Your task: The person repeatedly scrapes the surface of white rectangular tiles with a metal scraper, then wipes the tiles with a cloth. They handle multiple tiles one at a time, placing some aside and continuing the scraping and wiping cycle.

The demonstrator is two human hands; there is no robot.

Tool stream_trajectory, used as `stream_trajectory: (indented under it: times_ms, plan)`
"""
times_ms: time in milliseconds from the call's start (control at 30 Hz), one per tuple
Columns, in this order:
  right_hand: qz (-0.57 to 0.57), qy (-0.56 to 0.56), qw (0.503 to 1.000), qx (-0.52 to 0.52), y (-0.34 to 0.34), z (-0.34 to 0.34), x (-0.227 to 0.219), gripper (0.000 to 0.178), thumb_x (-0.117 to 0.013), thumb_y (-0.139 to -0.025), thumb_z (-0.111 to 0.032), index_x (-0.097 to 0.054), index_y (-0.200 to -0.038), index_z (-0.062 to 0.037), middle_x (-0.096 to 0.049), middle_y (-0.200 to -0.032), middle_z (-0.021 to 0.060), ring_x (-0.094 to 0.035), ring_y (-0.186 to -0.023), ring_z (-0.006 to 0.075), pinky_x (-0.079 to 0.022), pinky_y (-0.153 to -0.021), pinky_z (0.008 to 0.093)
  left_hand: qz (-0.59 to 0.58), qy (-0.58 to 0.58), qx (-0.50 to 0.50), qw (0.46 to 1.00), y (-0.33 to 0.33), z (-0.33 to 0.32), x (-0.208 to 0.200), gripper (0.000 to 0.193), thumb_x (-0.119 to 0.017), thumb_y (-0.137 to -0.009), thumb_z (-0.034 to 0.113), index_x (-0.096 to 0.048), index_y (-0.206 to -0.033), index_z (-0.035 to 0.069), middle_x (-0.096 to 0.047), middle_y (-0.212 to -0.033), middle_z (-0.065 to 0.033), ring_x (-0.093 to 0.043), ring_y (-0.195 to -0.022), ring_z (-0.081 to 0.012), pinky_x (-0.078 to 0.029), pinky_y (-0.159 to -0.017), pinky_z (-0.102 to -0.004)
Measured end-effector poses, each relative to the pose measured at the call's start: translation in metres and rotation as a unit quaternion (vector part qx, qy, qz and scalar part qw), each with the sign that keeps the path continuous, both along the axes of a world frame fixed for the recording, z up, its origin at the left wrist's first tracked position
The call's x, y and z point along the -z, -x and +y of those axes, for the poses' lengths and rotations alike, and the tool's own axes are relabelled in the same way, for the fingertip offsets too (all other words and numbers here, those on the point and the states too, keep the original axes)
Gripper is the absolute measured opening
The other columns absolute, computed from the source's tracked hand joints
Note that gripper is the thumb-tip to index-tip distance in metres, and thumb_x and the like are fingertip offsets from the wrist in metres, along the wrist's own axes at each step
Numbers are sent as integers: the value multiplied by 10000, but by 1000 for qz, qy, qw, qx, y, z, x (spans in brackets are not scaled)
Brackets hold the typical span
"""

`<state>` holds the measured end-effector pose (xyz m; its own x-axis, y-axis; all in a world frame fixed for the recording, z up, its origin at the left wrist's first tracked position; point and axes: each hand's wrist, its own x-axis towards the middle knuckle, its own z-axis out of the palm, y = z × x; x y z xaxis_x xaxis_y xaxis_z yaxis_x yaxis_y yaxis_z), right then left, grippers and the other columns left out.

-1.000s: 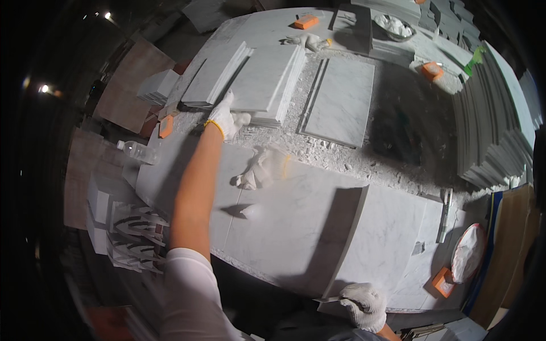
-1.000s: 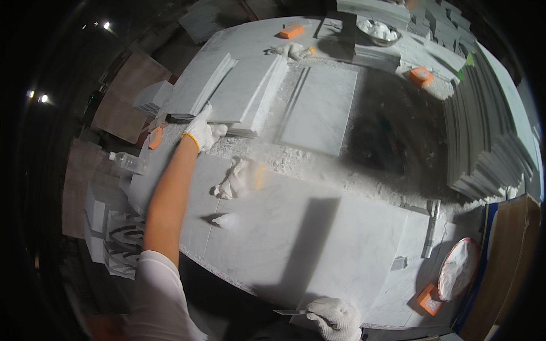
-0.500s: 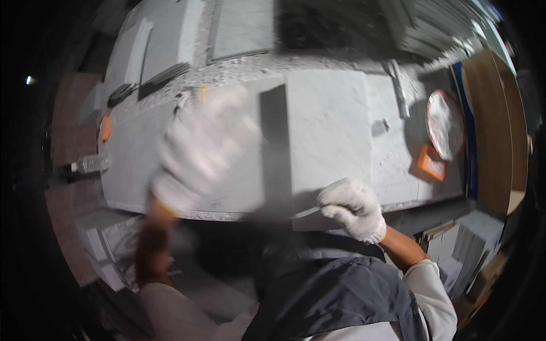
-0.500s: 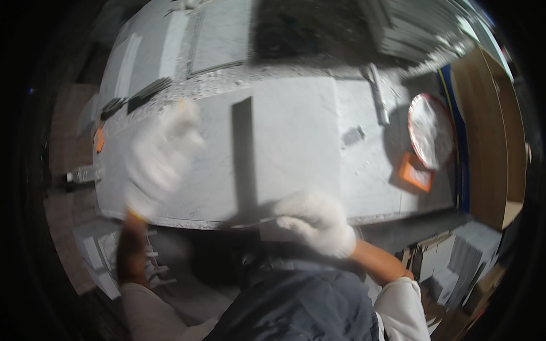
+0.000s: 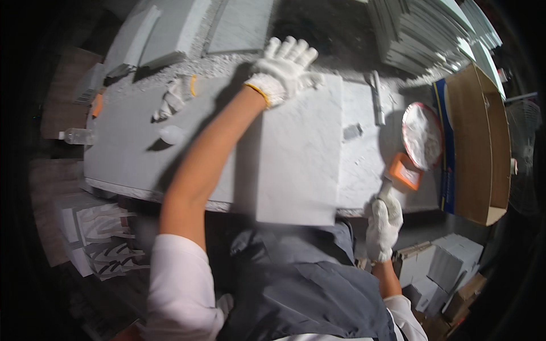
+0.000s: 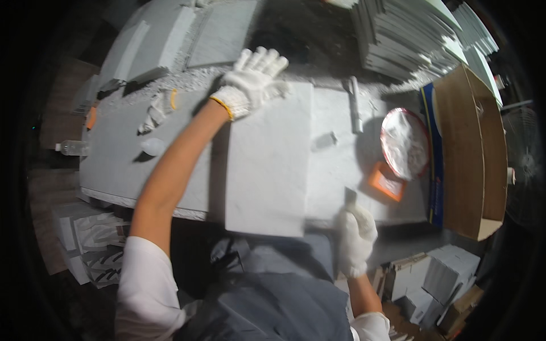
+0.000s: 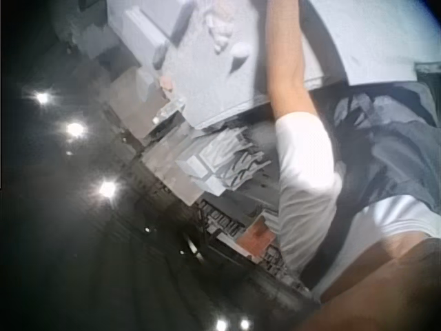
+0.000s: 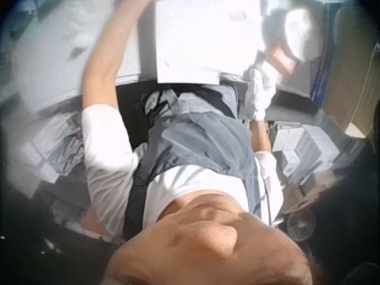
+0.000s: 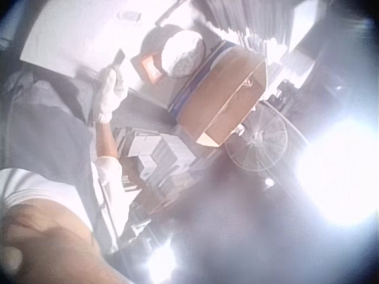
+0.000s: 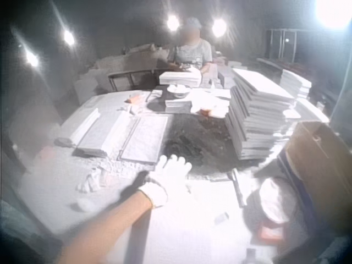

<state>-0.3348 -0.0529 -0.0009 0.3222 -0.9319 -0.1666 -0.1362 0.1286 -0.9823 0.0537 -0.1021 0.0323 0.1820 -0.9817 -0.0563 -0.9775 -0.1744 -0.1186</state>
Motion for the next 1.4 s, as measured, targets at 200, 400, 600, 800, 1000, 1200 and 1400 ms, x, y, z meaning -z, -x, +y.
stream_trajectory:
  times_ms: [200, 400, 600, 800, 1000, 1200, 1400]
  plan:
    - [-100, -45, 993, 50, -1, -14, 4, 214, -586, -1039, -86, -638, -1228, -1, -669, -1031, 48, -623, -872, 124, -535, -795, 282, 46, -191, 180, 964, 115, 88, -25, 488, -567, -943, 513, -710, -1061, 61, -719, -1084, -77, -601, -1079, -344, -450, -982, -507]
    - [-77, -105, 990, 57, -9, -10, 11, 253, -641, -1042, -120, -631, -1269, -9, -667, -1131, 41, -631, -970, 121, -530, -884, 283, -72, 24, 155, 985, 47, 124, 23, 610, -411, -979, 630, -714, -1249, 175, -588, -1490, -110, -480, -1423, -372, -114, -1276, -555]
    - [-84, -63, 994, 38, -16, -2, 12, 247, -628, -1051, -134, -643, -1266, -13, -677, -1062, 34, -620, -895, 123, -511, -822, 271, -222, -47, 89, 970, 118, 136, 18, 862, -366, -936, 774, -509, -1518, 155, -389, -1654, -132, -261, -1563, -313, -120, -1292, -546]
    - [-118, -100, 988, 30, -17, -1, 10, 242, -642, -1041, -147, -644, -1240, -9, -646, -1022, 46, -562, -822, 112, -470, -726, 254, 254, 76, 117, 957, 142, 228, 32, 579, -657, -866, 610, -740, -1272, 206, -587, -1496, -74, -404, -1495, -340, -232, -1275, -497]
    - [-85, -119, 989, 36, -11, -9, 17, 248, -655, -1034, -99, -662, -1268, -19, -688, -1060, 33, -630, -888, 119, -520, -789, 273, 118, 252, -194, 941, 52, 276, 42, 528, -533, -1073, 340, -528, -1492, 20, -532, -1535, -179, -452, -1451, -406, -323, -1221, -512]
    - [-144, -116, 983, 15, -31, -3, 37, 244, -652, -1043, -177, -655, -1247, -43, -670, -1065, 38, -627, -883, 122, -532, -766, 287, 153, 379, -216, 887, 130, 290, 46, 441, -569, -1060, 241, -581, -1431, 3, -590, -1453, -183, -492, -1411, -428, -376, -1190, -522]
    - [-118, -119, 986, -4, -29, -6, 41, 262, -666, -1038, -195, -643, -1244, -36, -672, -1071, 42, -633, -875, 124, -538, -769, 295, 292, 272, 117, 909, 212, 247, 27, 438, -519, -1046, 427, -699, -1257, 88, -674, -1256, -131, -640, -1202, -310, -538, -1048, -500]
